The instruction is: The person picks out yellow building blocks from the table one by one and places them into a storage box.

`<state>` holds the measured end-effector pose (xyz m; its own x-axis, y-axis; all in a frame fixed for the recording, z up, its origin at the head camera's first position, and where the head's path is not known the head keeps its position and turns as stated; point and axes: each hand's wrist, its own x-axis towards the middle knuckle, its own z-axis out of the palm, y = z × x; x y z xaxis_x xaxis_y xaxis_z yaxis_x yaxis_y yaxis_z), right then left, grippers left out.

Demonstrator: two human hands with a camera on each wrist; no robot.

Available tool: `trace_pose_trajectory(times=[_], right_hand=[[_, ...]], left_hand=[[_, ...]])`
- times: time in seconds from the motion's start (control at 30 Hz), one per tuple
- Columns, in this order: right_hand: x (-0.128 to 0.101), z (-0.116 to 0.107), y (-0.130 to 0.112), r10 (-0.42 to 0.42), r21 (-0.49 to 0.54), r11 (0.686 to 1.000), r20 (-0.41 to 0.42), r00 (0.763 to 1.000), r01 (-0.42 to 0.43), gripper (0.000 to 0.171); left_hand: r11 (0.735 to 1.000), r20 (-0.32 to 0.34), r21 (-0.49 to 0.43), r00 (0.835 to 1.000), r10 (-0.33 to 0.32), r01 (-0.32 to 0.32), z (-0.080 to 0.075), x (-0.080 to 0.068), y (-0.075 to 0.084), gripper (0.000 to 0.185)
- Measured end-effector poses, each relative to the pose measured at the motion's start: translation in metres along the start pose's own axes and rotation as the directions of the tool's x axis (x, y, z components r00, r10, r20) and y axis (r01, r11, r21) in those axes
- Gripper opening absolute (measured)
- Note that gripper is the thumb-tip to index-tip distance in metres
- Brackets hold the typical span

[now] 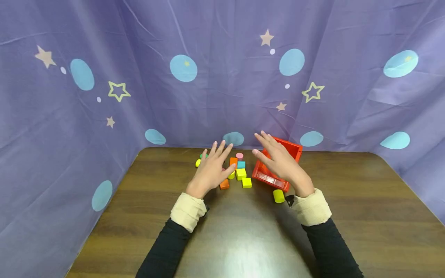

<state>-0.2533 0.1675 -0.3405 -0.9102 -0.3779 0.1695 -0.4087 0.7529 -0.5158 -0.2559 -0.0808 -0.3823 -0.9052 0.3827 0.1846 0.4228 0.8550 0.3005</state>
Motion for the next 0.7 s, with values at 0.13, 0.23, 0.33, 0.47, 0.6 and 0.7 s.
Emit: trace_pose_trajectory(times=[0.13,0.23,0.33,0.47,0.6,0.7], right_hand=[[0.000,-0.011,0.007,0.019,0.038,0.999,-0.015,1.000,-0.019,0.066],[0.003,-0.020,0.010,0.023,0.025,0.999,-0.028,0.999,-0.023,0.065],[0.005,-0.029,0.015,0.037,-0.002,0.999,-0.038,0.999,-0.037,0.062],[0.006,-0.041,0.022,0.069,-0.013,0.997,-0.052,0.996,-0.070,0.057],[0.004,-0.054,0.029,0.111,-0.017,0.993,-0.078,0.991,-0.113,0.052],[0.000,-0.063,0.034,0.140,-0.004,0.990,-0.098,0.985,-0.141,0.047]], left_hand=[[1.000,-0.020,-0.004,1.000,0.018,-0.018,0.001,0.000,0.002,0.071],[0.999,-0.037,-0.019,0.999,0.033,-0.034,-0.001,0.000,0.007,0.071],[0.998,-0.046,-0.033,0.997,0.057,-0.059,-0.004,-0.001,0.014,0.073],[0.992,-0.059,-0.035,0.991,0.116,-0.118,-0.004,-0.003,0.027,0.075],[0.977,-0.086,-0.003,0.974,0.210,-0.211,0.000,-0.005,0.043,0.074],[0.958,-0.110,0.019,0.952,0.287,-0.286,0.005,-0.007,0.056,0.074]])
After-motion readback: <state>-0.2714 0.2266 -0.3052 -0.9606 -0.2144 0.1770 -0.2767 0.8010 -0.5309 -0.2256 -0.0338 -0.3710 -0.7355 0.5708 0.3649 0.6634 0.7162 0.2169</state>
